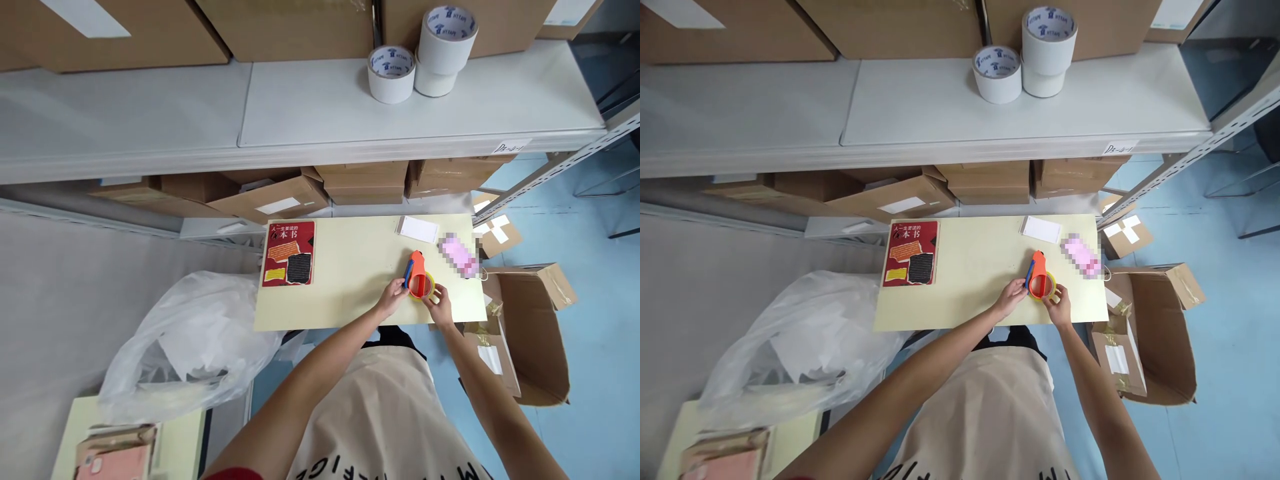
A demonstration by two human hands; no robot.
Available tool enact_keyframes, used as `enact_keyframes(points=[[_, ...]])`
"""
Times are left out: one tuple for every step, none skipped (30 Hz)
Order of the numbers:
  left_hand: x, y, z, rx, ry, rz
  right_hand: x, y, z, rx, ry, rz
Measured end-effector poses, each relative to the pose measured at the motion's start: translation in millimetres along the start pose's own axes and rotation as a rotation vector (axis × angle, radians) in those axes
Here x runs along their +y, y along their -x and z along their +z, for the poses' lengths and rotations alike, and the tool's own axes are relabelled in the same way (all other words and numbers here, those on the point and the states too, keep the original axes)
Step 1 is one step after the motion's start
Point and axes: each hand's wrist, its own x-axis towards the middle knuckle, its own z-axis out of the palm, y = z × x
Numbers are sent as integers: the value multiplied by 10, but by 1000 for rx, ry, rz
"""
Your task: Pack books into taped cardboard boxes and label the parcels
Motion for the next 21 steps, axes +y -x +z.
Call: enact_keyframes(points=[[-13,-7,-4,3,-1,1,11,7,4,-6,0,-5],[-27,-12,-6,5,-1,1,21,18,10,-7,2,-10],[-42,-13,-5,5,-1,0,28,33,17,2,9,-15],[-55,-9,-3,4,0,-2,30,54,27,23,19,-19],[-67,0,-2,0,2,-6,24,79,41,56,34,-22],[-77,16,-5,-5,4,-11,7,110,58,102,52,-32],[-82,40,-14,-10,7,-18,-22,144,80,153,74,-55],[-82,71,-34,-13,9,-23,-64,181,109,201,96,-95],[-75,109,-67,-15,13,-26,-118,218,146,237,116,-153],[-61,155,-116,-15,16,-25,-183,254,192,260,134,-220],[-39,208,-183,-11,22,-20,-256,286,250,265,149,-290],[-11,270,-268,-2,29,-11,-335,314,320,251,160,-355],[23,342,-373,11,36,4,-416,338,404,222,166,-410],[60,424,-497,28,40,23,-497,360,504,181,167,-457],[98,519,-638,48,41,50,-573,380,621,132,162,-496],[135,625,-797,74,35,82,-644,402,757,76,152,-525],[169,743,-971,106,19,120,-708,430,911,12,139,-538],[198,872,-1159,145,-10,159,-763,466,1083,-57,129,-533],[221,1011,-1358,192,-46,196,-808,514,1270,-131,123,-512],[238,1156,-1564,249,-84,228,-843,576,1468,-208,122,-482],[247,1308,-1776,310,-124,254,-867,650,1672,-283,124,-448]])
